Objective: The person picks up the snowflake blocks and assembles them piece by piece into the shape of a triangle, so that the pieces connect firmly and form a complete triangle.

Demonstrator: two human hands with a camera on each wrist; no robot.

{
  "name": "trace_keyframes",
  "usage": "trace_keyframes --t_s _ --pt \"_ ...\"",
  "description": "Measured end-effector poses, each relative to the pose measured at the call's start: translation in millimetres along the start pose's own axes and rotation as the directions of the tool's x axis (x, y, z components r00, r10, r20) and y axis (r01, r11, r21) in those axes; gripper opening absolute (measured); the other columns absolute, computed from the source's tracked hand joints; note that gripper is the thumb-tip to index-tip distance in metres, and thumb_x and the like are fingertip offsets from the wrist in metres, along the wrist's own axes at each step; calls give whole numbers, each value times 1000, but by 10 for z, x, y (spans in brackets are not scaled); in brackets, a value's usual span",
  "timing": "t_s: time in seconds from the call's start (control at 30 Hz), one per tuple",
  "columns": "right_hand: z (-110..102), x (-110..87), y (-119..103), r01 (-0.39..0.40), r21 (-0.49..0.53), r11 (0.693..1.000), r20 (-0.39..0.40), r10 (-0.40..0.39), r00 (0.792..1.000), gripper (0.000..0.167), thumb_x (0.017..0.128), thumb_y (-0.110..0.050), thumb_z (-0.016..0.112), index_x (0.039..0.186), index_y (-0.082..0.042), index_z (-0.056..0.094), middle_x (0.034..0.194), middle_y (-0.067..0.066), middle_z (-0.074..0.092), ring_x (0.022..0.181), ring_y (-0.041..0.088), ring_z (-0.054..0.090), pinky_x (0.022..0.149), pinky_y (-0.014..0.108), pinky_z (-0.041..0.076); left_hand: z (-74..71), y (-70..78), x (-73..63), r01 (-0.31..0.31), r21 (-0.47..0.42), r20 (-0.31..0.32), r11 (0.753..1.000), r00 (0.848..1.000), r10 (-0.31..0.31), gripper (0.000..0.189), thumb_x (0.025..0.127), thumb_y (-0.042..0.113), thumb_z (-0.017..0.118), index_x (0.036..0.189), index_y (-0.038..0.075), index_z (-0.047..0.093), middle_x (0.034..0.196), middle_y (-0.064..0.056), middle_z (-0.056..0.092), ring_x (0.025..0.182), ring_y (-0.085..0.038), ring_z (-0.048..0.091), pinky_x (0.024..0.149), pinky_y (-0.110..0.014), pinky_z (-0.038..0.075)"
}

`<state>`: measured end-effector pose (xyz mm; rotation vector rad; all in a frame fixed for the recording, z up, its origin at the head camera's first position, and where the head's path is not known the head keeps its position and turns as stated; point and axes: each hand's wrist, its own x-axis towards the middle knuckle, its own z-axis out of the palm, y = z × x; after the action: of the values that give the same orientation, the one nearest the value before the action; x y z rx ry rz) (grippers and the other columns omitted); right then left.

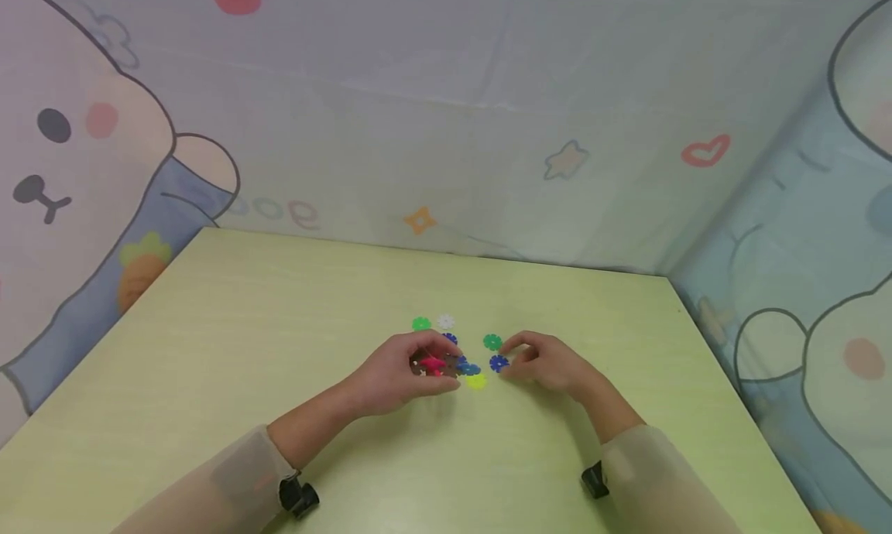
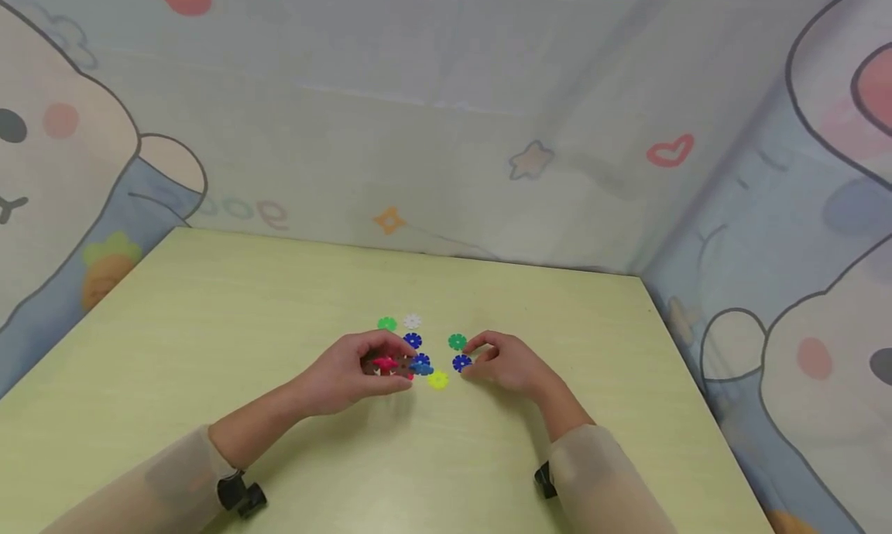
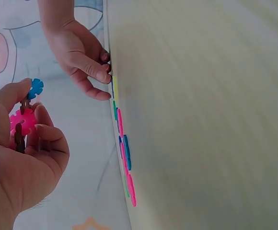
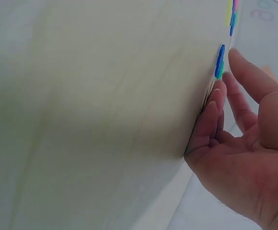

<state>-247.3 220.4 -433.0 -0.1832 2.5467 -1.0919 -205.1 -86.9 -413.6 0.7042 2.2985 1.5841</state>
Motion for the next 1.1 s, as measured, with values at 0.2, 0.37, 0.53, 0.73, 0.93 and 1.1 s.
trace_keyframes --t_s 0.2,0.37,0.53,0.73,0.93,1.1 --pt "44 32 -39 21 -24 999 -28 -22 999 30 99 -28 83 125 -15 76 107 7 71 97 23 61 84 33 48 -5 3 15 -1 20 5 1000 1000 1 35 96 22 87 128 13 76 117 -4 75 100 -18 69 84 -24 60" --pt "84 46 -27 30 -24 999 -41 -31 999 26 99 -22 83 121 -13 75 97 4 66 90 20 58 82 33 46 5 15 22 -4 15 12 1000 1000 4 35 96 21 87 128 13 76 116 -4 75 99 -18 69 83 -24 60" --pt "97 6 5 19 25 1000 -47 -18 999 28 97 -17 84 120 -11 70 99 6 64 91 22 58 82 34 46 30 3 31 3 3 26 1000 1000 -3 33 98 22 86 128 16 75 119 -4 75 102 -17 70 85 -25 60" --pt "104 -107 3 2 -29 1000 -119 -6 993 20 98 -17 83 113 -14 70 100 6 70 88 22 61 77 32 50 40 -8 29 -14 16 34 1000 999 13 33 99 23 85 128 15 73 118 -4 74 102 -17 69 86 -25 59" --pt "77 -281 -67 64 133 989 -107 -50 993 18 102 -19 78 116 -10 70 99 7 77 88 21 71 81 33 60 39 -3 27 -19 27 39 999 999 18 32 99 23 84 129 17 72 117 -4 73 102 -18 68 86 -26 59" --pt "83 -448 -190 110 390 914 -56 -96 994 27 105 -17 76 122 -1 64 107 12 80 98 25 81 93 35 67 34 2 24 -17 19 38 1000 999 17 32 100 23 84 129 16 72 116 -4 73 101 -19 68 86 -26 60"
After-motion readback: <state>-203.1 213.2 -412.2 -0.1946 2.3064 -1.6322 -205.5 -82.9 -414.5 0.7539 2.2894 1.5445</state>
